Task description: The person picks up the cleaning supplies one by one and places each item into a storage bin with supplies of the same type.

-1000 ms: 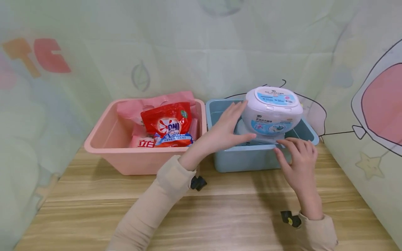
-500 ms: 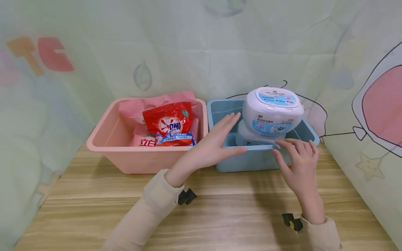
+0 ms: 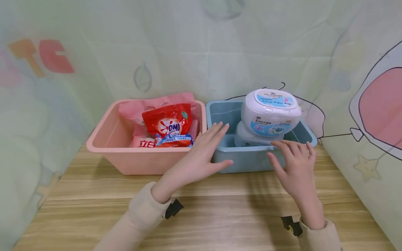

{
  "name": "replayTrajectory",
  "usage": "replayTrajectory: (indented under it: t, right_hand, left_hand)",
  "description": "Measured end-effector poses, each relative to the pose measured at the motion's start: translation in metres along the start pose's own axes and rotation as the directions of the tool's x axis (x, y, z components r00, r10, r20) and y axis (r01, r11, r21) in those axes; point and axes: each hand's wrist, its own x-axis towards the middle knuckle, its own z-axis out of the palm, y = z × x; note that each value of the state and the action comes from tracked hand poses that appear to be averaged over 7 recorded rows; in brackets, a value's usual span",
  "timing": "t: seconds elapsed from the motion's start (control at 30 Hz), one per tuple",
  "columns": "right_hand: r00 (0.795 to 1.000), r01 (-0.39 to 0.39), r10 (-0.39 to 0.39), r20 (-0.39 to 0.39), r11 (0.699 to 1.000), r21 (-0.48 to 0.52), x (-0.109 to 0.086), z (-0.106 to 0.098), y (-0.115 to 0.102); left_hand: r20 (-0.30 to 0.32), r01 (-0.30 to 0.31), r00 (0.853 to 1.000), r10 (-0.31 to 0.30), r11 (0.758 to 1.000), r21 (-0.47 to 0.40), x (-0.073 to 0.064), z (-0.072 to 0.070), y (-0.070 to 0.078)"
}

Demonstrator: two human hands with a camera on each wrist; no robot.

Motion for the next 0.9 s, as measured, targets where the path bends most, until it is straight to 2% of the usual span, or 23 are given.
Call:
replayTrajectory:
  t: [0.2,0.43,0.57,0.73,0.9]
  right_hand:
    - [1.000,0.015,-0.015,0.016,1.000,-0.015,0.001,-0.001,-0.004]
    - [0.998,0.033,-0.032,0.050,0.999,-0.023,0.000,0.002,-0.011]
    - [0.997,0.046,-0.044,0.068,0.999,-0.023,-0.002,0.004,-0.016]
    - [0.995,0.059,-0.057,0.080,0.998,-0.028,-0.004,0.004,-0.018]
    - [0.993,0.075,-0.072,0.094,0.997,-0.036,-0.007,0.002,-0.019]
  left_hand:
    - [-0.042,0.000,0.999,0.003,0.997,0.074,-0.011,0.000,-0.005]
    - [-0.040,0.026,0.999,-0.021,0.993,0.117,-0.024,0.001,-0.008]
    - [-0.059,0.027,0.998,-0.018,0.988,0.151,-0.030,0.002,-0.010]
    - [-0.094,0.044,0.995,-0.023,0.972,0.232,-0.039,0.001,-0.013]
    - [-0.132,0.091,0.990,-0.054,0.952,0.292,-0.050,-0.002,-0.019]
